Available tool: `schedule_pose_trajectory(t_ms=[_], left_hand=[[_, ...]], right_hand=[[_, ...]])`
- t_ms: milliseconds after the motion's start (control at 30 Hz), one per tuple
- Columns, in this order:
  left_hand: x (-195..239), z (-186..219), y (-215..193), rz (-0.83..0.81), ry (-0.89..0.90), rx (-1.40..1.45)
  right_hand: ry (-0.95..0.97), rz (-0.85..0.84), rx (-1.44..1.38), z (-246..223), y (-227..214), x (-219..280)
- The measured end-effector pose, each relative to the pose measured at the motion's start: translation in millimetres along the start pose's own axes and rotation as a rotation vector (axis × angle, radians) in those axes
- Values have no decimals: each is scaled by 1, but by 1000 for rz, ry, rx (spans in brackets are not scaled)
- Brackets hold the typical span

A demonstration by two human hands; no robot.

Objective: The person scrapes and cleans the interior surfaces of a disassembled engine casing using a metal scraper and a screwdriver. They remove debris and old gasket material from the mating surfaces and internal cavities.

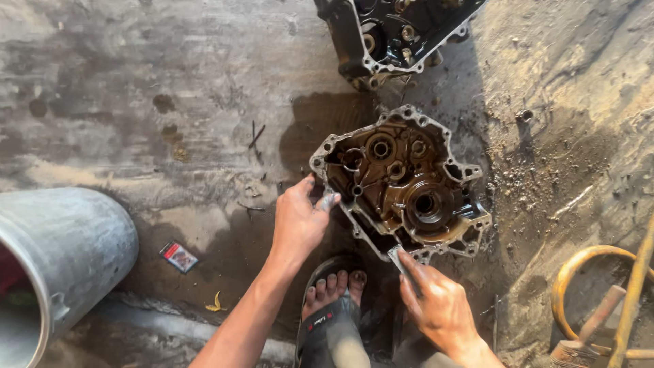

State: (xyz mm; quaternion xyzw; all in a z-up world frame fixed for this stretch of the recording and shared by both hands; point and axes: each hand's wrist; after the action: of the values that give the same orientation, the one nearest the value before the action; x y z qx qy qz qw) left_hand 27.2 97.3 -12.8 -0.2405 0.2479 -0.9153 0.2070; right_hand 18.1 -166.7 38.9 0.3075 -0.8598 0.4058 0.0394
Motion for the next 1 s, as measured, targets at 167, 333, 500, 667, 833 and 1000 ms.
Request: schedule_pose_trajectory(t_ms=[167, 333, 500, 667, 833, 1000], left_hand=[[-3, 10, -6, -103, -106, 44], [1, 17, -9, -116, -131, 78], [-4, 11, -6, -106, -121, -3], [-6, 6, -4, -88, -60, -64], [-4, 12, -4, -100, -93, -16], [-2, 15, -7, -135, -140, -72]], right_hand=[[-42, 42, -61, 14, -9, -3], [449, -189, -148, 21, -22, -19], [722, -244, -613, 25, -29, -22], [629, -115, -627, 34, -16, -14], [662, -139, -715, 42, -9, -14], [288, -46, -513, 41, -1, -27]])
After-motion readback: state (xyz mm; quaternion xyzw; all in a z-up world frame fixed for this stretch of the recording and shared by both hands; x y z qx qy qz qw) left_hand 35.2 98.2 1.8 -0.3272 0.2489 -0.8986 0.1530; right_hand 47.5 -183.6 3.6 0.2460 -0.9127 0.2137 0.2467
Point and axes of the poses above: each hand's wrist, its own x-axis away from the middle knuckle, its own y-axis out of the palm, z = x × y, and after that the axes turned 8 degrees about -x, right-handed
